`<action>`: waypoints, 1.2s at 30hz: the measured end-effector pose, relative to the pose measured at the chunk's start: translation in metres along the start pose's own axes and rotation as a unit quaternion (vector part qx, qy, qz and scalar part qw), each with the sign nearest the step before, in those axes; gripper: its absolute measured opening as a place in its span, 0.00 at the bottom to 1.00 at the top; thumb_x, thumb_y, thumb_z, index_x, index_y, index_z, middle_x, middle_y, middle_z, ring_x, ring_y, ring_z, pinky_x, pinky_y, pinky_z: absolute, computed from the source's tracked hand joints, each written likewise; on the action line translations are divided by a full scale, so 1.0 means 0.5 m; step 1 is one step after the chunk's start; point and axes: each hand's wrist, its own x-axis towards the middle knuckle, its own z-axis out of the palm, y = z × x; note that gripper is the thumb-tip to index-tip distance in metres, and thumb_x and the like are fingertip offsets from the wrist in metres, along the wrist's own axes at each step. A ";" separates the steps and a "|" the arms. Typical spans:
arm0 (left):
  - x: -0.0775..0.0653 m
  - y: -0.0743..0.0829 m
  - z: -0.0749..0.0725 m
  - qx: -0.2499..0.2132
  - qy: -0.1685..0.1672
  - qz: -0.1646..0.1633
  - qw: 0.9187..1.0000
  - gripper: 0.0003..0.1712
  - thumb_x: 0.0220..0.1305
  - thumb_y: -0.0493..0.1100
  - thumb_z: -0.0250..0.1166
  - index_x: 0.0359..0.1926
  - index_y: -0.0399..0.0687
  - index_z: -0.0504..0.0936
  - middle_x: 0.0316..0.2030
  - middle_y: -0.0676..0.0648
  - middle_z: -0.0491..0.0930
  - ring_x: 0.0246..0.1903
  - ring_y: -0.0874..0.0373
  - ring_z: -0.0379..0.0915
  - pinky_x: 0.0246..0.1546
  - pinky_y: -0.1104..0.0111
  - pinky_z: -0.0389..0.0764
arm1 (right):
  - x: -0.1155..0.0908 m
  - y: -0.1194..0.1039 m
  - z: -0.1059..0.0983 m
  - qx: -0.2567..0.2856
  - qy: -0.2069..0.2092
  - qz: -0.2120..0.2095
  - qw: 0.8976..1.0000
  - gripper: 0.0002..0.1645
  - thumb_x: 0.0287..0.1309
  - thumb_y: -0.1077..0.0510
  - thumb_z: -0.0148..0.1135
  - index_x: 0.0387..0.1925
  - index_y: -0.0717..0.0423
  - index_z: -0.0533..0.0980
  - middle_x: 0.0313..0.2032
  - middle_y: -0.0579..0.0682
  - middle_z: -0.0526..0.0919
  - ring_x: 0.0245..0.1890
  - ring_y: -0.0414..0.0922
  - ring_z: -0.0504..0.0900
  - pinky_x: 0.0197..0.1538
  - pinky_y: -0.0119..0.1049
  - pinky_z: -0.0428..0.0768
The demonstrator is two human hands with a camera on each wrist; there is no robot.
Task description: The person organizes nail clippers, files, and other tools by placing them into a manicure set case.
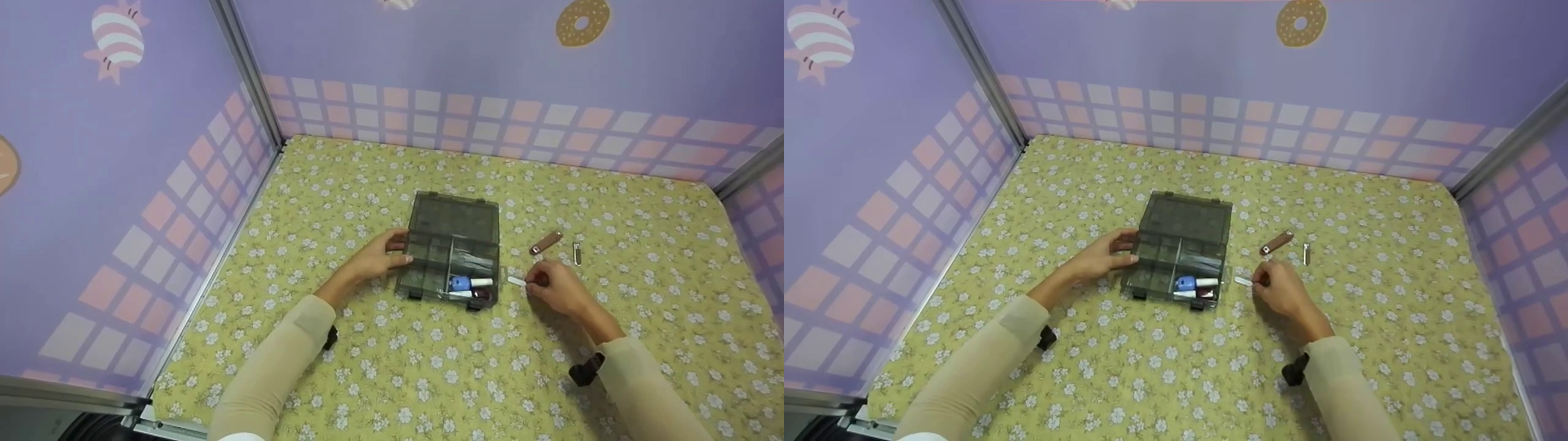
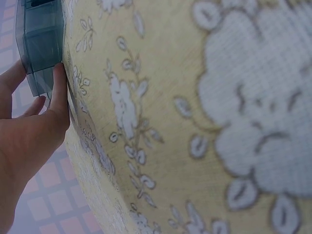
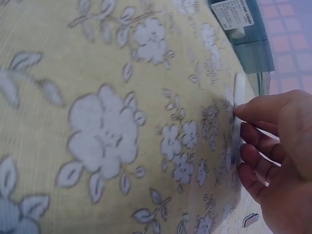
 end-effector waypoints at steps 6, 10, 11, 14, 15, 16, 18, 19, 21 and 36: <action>-0.002 0.000 0.002 0.003 0.005 0.001 1.000 0.43 0.75 0.47 0.69 0.83 0.49 0.59 0.78 0.43 0.63 0.76 0.47 0.62 0.72 0.51 0.71 | 0.002 -0.005 -0.003 0.009 -0.024 0.001 1.000 0.03 0.69 0.69 0.66 0.42 0.62 0.82 0.35 0.52 0.83 0.33 0.45 0.78 0.34 0.36 0.77; -0.001 0.004 0.006 -0.002 0.006 -0.013 1.000 0.42 0.77 0.45 0.67 0.83 0.49 0.59 0.78 0.43 0.62 0.76 0.47 0.61 0.72 0.52 0.71 | 0.000 -0.003 -0.002 0.008 -0.038 -0.004 0.999 0.03 0.69 0.70 0.66 0.42 0.62 0.82 0.34 0.51 0.83 0.32 0.45 0.78 0.33 0.35 0.77; -0.001 0.006 0.007 -0.004 0.007 -0.016 1.000 0.41 0.77 0.44 0.67 0.83 0.49 0.59 0.78 0.43 0.62 0.77 0.47 0.60 0.72 0.52 0.70 | 0.000 -0.003 -0.001 0.010 -0.038 -0.003 0.999 0.03 0.70 0.69 0.65 0.42 0.62 0.82 0.34 0.50 0.83 0.31 0.45 0.78 0.33 0.35 0.77; 0.000 0.011 0.007 -0.015 0.009 -0.026 1.000 0.40 0.79 0.42 0.65 0.83 0.48 0.59 0.79 0.43 0.61 0.77 0.47 0.59 0.72 0.53 0.71 | -0.003 -0.002 -0.002 0.015 -0.032 0.000 0.999 0.03 0.70 0.69 0.65 0.43 0.62 0.82 0.34 0.51 0.83 0.31 0.45 0.78 0.32 0.35 0.77; 0.000 0.013 0.007 -0.022 0.008 -0.029 0.999 0.39 0.79 0.41 0.64 0.83 0.48 0.59 0.79 0.43 0.61 0.77 0.46 0.59 0.72 0.53 0.71 | -0.004 -0.001 -0.003 0.017 -0.030 0.001 0.999 0.03 0.70 0.69 0.65 0.43 0.62 0.82 0.34 0.51 0.83 0.32 0.45 0.78 0.33 0.35 0.77; 0.000 0.014 0.007 -0.031 0.007 -0.031 0.999 0.38 0.79 0.40 0.63 0.83 0.47 0.59 0.79 0.43 0.61 0.77 0.46 0.59 0.72 0.53 0.71 | -0.005 0.000 -0.005 0.020 -0.029 0.003 0.999 0.03 0.71 0.69 0.65 0.43 0.62 0.82 0.34 0.51 0.83 0.32 0.45 0.78 0.33 0.35 0.77; 0.001 0.015 0.007 -0.050 0.005 -0.036 0.998 0.38 0.79 0.38 0.62 0.83 0.47 0.59 0.78 0.42 0.61 0.77 0.47 0.59 0.71 0.53 0.72 | -0.006 -0.001 -0.013 0.022 -0.028 0.007 0.999 0.03 0.71 0.68 0.65 0.44 0.62 0.82 0.35 0.51 0.83 0.32 0.45 0.78 0.33 0.35 0.77; 0.001 0.017 0.007 -0.060 0.004 -0.039 0.997 0.38 0.79 0.37 0.62 0.83 0.47 0.59 0.78 0.43 0.61 0.77 0.47 0.59 0.71 0.53 0.72 | -0.007 -0.001 -0.018 0.024 -0.030 0.010 0.999 0.03 0.72 0.67 0.65 0.44 0.62 0.82 0.35 0.52 0.83 0.33 0.46 0.79 0.33 0.35 0.78; 0.003 0.018 0.007 -0.073 0.001 -0.040 0.997 0.37 0.80 0.37 0.61 0.83 0.46 0.58 0.78 0.43 0.61 0.77 0.47 0.59 0.71 0.54 0.73 | -0.009 -0.002 -0.032 0.028 -0.034 0.015 0.999 0.03 0.73 0.67 0.65 0.45 0.63 0.81 0.36 0.53 0.84 0.33 0.46 0.79 0.33 0.36 0.78; -0.001 0.002 0.001 -0.067 -0.015 -0.015 0.998 0.39 0.80 0.40 0.62 0.84 0.46 0.56 0.79 0.43 0.60 0.77 0.47 0.58 0.72 0.54 0.71 | 0.044 -0.057 -0.037 0.036 0.080 -0.004 0.996 0.03 0.73 0.64 0.65 0.44 0.60 0.82 0.39 0.54 0.85 0.39 0.48 0.83 0.41 0.31 0.81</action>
